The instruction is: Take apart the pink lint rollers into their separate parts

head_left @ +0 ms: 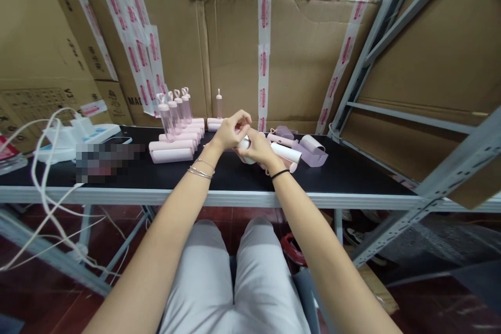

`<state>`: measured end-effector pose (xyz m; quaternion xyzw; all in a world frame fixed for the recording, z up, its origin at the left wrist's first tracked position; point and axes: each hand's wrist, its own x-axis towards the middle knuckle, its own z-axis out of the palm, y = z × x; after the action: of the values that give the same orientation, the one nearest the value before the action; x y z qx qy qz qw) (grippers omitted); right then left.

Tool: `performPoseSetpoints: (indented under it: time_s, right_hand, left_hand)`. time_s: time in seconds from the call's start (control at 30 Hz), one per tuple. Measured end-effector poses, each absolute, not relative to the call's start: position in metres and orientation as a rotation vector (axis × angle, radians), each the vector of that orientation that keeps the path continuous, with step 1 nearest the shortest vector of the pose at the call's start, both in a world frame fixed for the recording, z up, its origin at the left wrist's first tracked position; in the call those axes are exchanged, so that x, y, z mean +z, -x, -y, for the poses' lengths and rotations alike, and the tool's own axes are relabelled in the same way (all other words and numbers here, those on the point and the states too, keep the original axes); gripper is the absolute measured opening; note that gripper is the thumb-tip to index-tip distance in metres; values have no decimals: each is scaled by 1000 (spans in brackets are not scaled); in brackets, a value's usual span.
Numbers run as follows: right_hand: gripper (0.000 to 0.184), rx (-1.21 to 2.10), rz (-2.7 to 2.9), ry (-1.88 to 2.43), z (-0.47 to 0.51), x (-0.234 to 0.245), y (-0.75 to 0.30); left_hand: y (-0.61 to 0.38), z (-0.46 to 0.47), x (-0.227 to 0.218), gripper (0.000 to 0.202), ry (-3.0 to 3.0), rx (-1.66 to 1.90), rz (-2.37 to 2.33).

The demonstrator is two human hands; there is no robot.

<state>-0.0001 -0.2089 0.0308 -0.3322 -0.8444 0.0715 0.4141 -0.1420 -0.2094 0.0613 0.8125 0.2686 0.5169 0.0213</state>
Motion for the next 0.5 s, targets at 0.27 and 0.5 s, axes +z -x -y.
performPoseSetpoints:
  time_s: [0.27, 0.5]
  right_hand:
    - [45, 217, 2188, 771, 197, 30, -5]
    - [38, 210, 2206, 761, 203, 32, -16]
  left_hand:
    - [144, 201, 61, 17, -2500, 1514, -899]
    - [148, 201, 60, 14, -2380, 1507, -948]
